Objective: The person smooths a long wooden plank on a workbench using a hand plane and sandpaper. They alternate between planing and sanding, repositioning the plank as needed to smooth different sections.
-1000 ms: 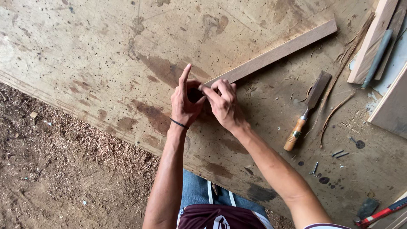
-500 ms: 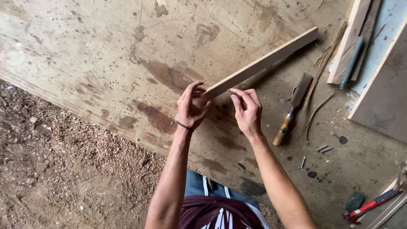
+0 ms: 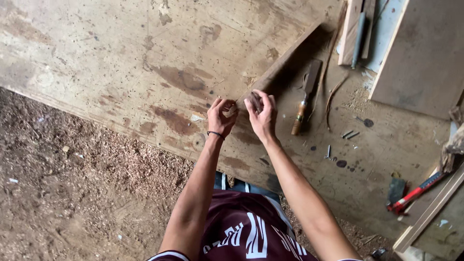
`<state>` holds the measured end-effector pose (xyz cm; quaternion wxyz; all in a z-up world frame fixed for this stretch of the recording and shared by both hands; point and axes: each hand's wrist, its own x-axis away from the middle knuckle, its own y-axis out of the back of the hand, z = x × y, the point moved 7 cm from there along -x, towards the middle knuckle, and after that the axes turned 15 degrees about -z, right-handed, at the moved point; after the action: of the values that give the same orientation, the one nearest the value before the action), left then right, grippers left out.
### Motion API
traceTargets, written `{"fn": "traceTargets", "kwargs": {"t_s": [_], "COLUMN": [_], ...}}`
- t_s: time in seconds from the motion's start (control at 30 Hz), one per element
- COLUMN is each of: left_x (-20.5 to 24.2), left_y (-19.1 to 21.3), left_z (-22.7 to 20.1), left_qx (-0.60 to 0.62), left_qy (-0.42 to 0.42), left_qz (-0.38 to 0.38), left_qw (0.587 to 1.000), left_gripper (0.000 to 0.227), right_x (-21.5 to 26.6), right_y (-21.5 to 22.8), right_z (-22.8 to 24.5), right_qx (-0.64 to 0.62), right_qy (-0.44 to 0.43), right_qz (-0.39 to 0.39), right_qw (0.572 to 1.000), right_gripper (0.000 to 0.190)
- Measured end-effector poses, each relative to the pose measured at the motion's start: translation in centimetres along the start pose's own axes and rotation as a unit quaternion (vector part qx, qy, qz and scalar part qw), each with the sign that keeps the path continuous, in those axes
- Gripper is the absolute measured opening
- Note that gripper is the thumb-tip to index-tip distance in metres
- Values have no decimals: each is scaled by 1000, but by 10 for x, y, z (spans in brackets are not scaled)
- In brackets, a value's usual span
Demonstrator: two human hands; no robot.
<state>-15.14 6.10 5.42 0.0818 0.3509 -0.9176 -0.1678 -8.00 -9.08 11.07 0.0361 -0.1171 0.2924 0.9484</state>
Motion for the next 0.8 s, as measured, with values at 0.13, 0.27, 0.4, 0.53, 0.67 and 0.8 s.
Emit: {"fn": "traceTargets", "kwargs": {"t_s": [0.13, 0.27, 0.4, 0.53, 0.67, 0.8], "left_x": [4, -1, -10, -10, -7, -14], "left_y": [1, 8, 14, 11, 13, 9], "left_z": [0, 5, 7, 32, 38, 37], "left_qx": [-15, -31, -117, -120, -114, -118], "left_qy": [-37, -39, -155, -113, -103, -70], "left_qz": [-4, -13, -13, 7, 10, 11], "left_qw": [999, 999, 981, 986, 988, 990], "left_gripper": [26, 26, 34, 28, 25, 24], "right_x": [20, 29, 44, 52, 54, 23], "right_y": [-6, -23, -38, -51, -66, -65], "right_z": [4, 13, 16, 10, -9, -45], "right_qx": [-14, -4, 11, 22, 38, 77], "right_qy": [-41, 1, 36, 67, 86, 69], "right_qz": [25, 38, 59, 57, 103, 28], "right_qw": [999, 999, 998, 996, 990, 994], "right_gripper": [25, 25, 29, 28, 27, 23]}}
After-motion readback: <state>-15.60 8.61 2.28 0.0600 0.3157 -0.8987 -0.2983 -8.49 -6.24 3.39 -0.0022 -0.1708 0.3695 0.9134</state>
